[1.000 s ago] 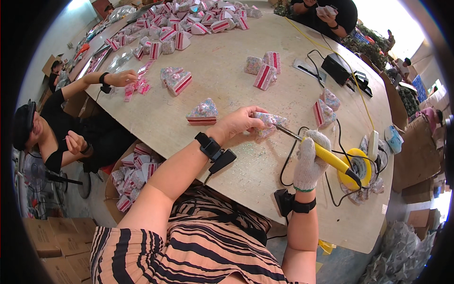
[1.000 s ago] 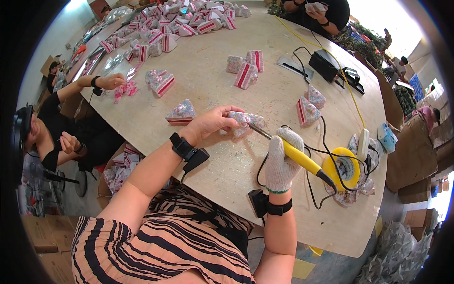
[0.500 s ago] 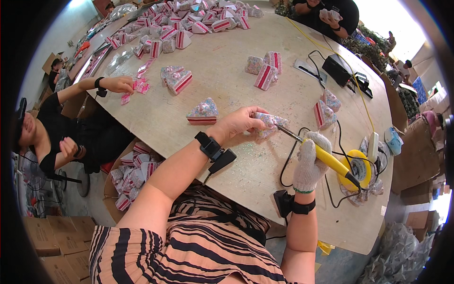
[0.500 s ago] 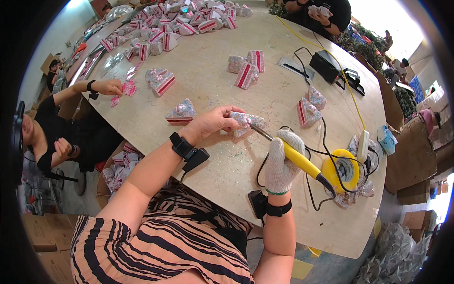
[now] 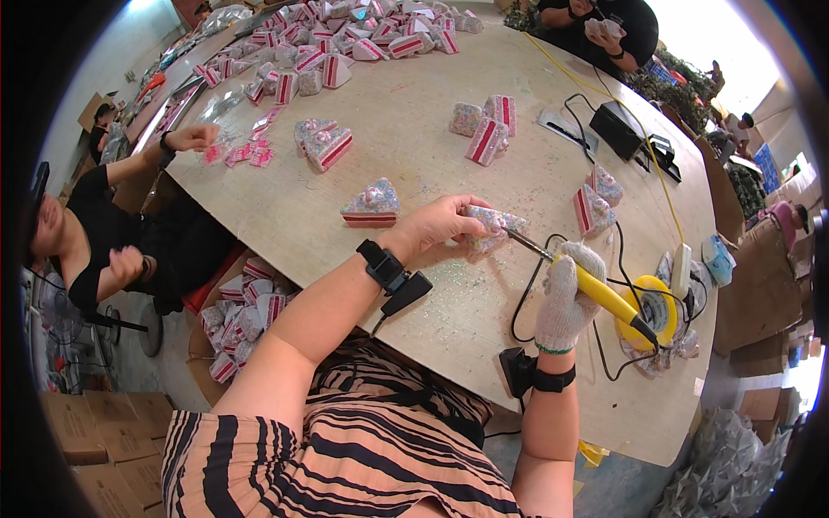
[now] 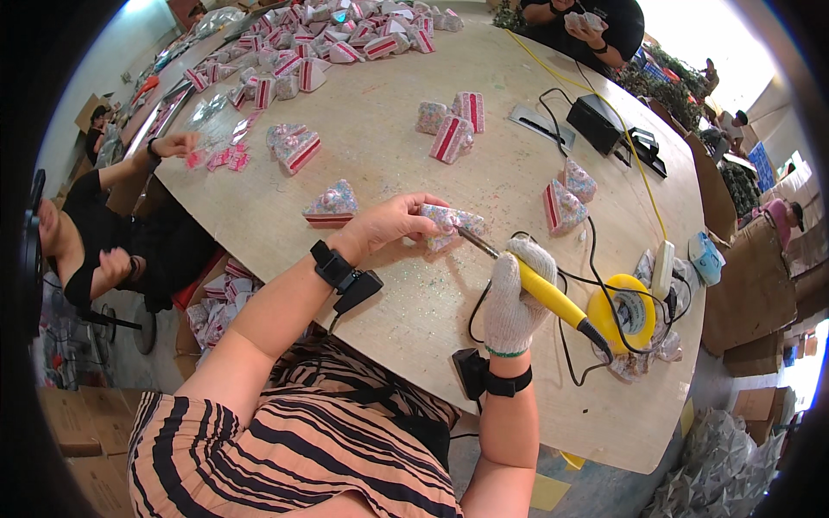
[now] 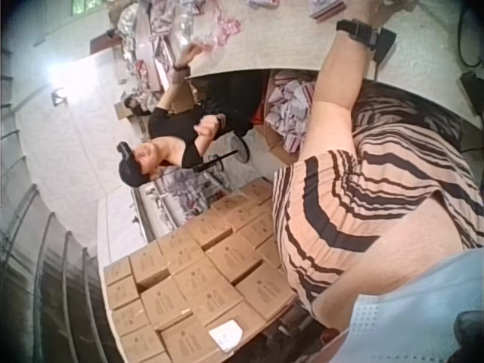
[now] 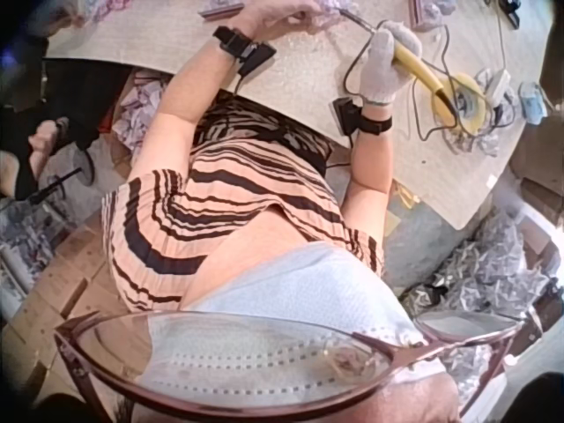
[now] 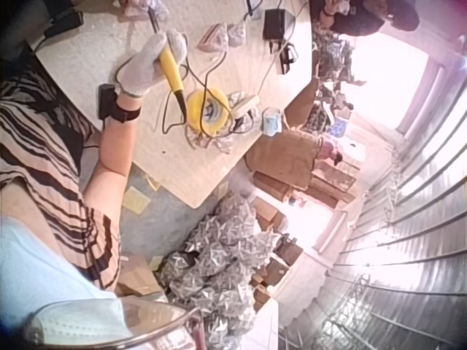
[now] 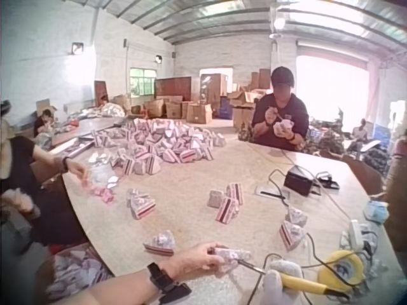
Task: Using a heat sealing tool to seal small plastic bags containing decorative items.
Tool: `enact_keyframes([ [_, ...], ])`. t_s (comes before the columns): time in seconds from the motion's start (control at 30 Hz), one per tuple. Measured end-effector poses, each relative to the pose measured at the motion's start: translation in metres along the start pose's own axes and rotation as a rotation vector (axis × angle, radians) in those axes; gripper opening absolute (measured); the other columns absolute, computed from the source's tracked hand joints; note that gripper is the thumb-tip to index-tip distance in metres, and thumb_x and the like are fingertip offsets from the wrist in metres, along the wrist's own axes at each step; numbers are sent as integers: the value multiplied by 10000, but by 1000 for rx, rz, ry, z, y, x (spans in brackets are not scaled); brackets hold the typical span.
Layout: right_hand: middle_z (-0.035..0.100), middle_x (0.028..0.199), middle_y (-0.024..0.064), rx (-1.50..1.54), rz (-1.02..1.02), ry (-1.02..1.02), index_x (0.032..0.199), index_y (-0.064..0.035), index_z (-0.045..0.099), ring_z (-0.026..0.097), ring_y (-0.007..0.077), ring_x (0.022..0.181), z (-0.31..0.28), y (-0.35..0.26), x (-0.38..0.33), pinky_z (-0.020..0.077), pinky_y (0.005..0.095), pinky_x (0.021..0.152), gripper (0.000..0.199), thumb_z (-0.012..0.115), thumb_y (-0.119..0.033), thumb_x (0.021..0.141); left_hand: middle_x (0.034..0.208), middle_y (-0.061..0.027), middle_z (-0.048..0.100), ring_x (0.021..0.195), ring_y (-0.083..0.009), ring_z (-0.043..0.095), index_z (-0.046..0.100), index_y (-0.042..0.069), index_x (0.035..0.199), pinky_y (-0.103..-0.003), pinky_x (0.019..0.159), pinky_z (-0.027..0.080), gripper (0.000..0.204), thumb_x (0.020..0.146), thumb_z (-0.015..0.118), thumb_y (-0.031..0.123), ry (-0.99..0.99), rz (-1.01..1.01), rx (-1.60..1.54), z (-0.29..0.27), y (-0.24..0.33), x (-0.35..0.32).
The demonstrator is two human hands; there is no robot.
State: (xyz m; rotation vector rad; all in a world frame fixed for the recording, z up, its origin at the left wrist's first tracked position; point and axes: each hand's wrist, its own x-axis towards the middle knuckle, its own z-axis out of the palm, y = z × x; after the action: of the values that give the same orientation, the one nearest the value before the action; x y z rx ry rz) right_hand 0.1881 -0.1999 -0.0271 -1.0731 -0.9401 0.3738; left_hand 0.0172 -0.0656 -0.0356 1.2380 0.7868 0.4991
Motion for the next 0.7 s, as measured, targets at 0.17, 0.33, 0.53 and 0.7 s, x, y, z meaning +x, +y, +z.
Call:
enact_keyframes([
  [0.17, 560, 771, 3, -11, 5, -8, 1002, -61, 587, 494, 48, 612, 0, 0, 0, 402, 183, 530, 164, 614, -121, 852, 954, -49, 580, 802, -116, 544, 510, 12, 1187, -234, 689, 474, 474, 748, 667, 99, 4, 3, -2, -2, -3, 1],
  [0.33, 554, 765, -2, -4, 30, -15, 1000, -60, 585, 484, 44, 609, 0, -4, 2, 395, 182, 527, 162, 611, -126, 854, 948, -47, 586, 794, -111, 542, 538, 22, 1159, -231, 686, 472, 441, 744, 670, 90, -6, 9, 17, 0, -2, 2],
  [0.53, 549, 776, -7, -46, 1, -46, 999, -58, 582, 459, 35, 604, -2, -5, 4, 380, 178, 527, 153, 600, -115, 857, 936, -54, 601, 783, -112, 547, 551, 21, 1146, -243, 686, 474, 424, 742, 666, 78, -13, 28, 40, 2, -1, 2],
  [0.7, 547, 793, -24, -3, 29, -43, 997, -62, 587, 448, 29, 624, -1, -9, 5, 375, 176, 554, 145, 597, -91, 855, 942, -66, 623, 802, -123, 567, 555, 15, 1141, -258, 699, 478, 417, 742, 658, 75, -31, 40, 42, 4, -1, 4],
])
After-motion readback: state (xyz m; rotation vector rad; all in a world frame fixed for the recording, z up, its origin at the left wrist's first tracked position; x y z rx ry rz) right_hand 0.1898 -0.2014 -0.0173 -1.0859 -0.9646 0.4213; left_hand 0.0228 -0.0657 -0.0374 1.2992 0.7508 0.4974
